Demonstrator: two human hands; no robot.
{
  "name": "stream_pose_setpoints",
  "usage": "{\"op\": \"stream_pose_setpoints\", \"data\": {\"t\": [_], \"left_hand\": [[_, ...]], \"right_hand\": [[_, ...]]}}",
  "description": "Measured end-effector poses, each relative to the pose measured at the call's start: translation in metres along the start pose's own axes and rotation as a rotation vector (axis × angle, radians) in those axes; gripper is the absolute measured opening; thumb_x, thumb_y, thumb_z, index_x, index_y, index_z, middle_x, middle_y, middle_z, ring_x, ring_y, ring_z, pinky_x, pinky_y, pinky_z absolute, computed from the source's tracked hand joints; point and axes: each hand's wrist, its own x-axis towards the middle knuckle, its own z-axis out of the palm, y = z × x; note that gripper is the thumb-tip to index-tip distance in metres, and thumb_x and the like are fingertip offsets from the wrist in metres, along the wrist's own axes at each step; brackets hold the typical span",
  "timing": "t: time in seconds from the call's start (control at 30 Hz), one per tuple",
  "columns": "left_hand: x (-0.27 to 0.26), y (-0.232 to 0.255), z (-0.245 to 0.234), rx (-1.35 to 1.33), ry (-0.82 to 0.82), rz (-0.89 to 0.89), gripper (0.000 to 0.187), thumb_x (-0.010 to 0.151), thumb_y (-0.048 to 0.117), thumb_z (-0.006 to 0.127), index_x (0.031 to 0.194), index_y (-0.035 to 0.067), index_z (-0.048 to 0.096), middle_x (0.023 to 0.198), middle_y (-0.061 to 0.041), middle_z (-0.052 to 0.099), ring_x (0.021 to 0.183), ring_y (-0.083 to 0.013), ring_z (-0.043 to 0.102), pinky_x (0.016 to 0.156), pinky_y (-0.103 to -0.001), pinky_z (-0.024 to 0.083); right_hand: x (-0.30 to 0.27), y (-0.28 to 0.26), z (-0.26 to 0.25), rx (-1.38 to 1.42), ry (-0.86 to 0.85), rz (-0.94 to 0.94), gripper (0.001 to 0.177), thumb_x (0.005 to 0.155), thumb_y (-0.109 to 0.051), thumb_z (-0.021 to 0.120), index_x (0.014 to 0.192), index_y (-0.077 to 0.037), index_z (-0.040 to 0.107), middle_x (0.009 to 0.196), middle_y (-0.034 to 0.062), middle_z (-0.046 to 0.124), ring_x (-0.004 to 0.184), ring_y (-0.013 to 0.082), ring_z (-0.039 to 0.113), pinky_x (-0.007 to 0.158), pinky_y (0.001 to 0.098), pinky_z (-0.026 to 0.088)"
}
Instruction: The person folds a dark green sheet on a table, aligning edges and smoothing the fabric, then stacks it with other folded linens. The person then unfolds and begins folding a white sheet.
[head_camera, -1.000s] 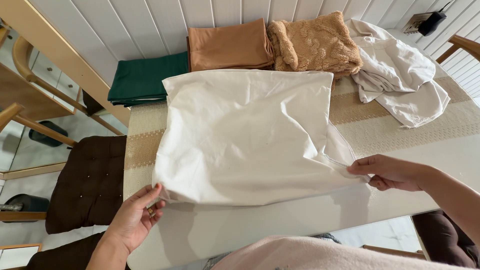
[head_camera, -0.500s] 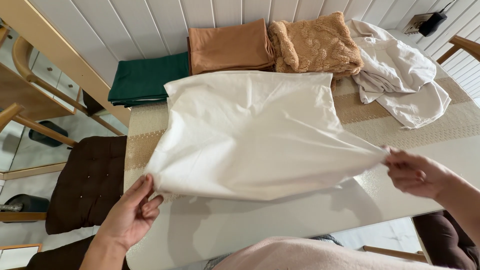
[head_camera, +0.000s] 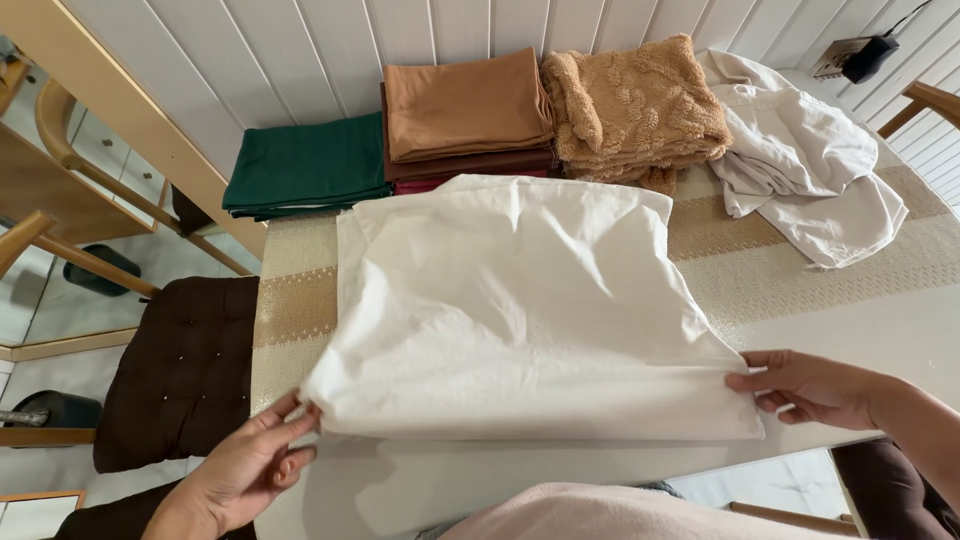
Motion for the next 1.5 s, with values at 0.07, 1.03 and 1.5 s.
{"op": "stream_pose_setpoints", "data": {"t": [0.07,1.03,1.5], "left_hand": [[0.002,-0.002,0.001,0.404,0.084,-0.148,0.041,0.087,0.022,0.080,0.125,0.026,0.066,0.071,0.000,0.054,0.052,-0.0076,0.042,0.046,-0.021,0.037],[0.060,0.111,0.106,1.195,0.564,0.797,0.084,0.068,0.014,0.086,0.143,0.025,0.050,0.133,-0.014,0.051,0.120,-0.0332,0.058,0.099,-0.043,0.051],[0.014,0.108,0.083,1.511,0.046,0.184,0.029,0.072,0.004,0.086,0.096,0.020,0.086,0.107,-0.003,0.082,0.102,-0.0158,0.073,0.096,-0.032,0.055]], "right_hand": [[-0.001,0.003,0.008,-0.141,0.008,0.077,0.048,0.087,-0.036,0.081,0.127,-0.015,0.063,0.083,0.0011,0.067,0.074,0.0133,0.062,0.072,0.0298,0.053],[0.076,-0.133,0.020,0.118,0.253,-0.372,0.074,0.078,-0.042,0.088,0.130,-0.002,0.053,0.116,0.0130,0.064,0.100,0.0221,0.064,0.090,0.0374,0.054],[-0.015,-0.144,0.008,-0.794,-0.395,-0.300,0.048,0.080,-0.018,0.085,0.125,-0.012,0.069,0.121,0.0056,0.070,0.117,0.0215,0.065,0.107,0.0370,0.053]]}}
